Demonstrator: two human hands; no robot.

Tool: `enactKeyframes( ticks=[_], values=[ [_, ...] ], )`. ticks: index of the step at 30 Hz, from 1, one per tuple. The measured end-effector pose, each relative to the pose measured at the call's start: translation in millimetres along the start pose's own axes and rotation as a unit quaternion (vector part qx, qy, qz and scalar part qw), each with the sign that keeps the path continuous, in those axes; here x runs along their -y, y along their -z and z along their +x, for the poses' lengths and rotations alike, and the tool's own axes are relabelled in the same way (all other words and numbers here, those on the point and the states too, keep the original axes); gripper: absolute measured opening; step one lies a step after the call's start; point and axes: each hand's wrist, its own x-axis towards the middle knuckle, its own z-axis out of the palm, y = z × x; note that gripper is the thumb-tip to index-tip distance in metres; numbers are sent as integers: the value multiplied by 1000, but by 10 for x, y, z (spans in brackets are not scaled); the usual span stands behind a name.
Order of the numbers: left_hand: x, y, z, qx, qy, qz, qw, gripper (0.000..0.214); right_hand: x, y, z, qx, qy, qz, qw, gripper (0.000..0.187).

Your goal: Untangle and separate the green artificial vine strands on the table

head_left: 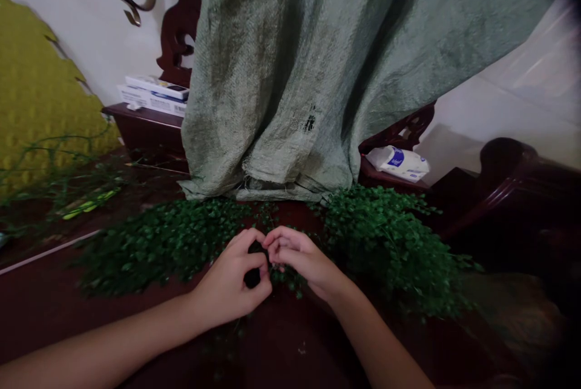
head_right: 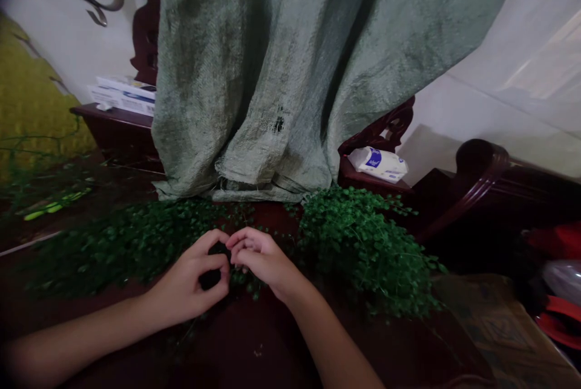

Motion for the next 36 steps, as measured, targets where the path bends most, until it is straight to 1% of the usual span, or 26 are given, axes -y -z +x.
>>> enactKeyframes(
  ticks=[6, 9, 20, 28, 36],
  values=[
    [57, -22, 1, -13, 22, -10, 1000, 14, -59, -7, 18, -35, -1, 39, 999, 19],
    [83, -33, -2, -12, 32, -7, 999, 15, -82, -10, 23, -41, 7, 49, 998, 20],
    [77, -48, -7, 1, 18, 5, 1000, 14, -114, 15, 33, -56, 1, 77, 995, 31],
    [49, -27, -8, 21, 6, 16, 1000, 14, -79, 26, 13, -49, -10, 102, 994, 35],
    [14, 28, -3, 64, 9, 4, 998, 16, -40, 95, -3, -17, 14, 138, 990, 35]
  ],
)
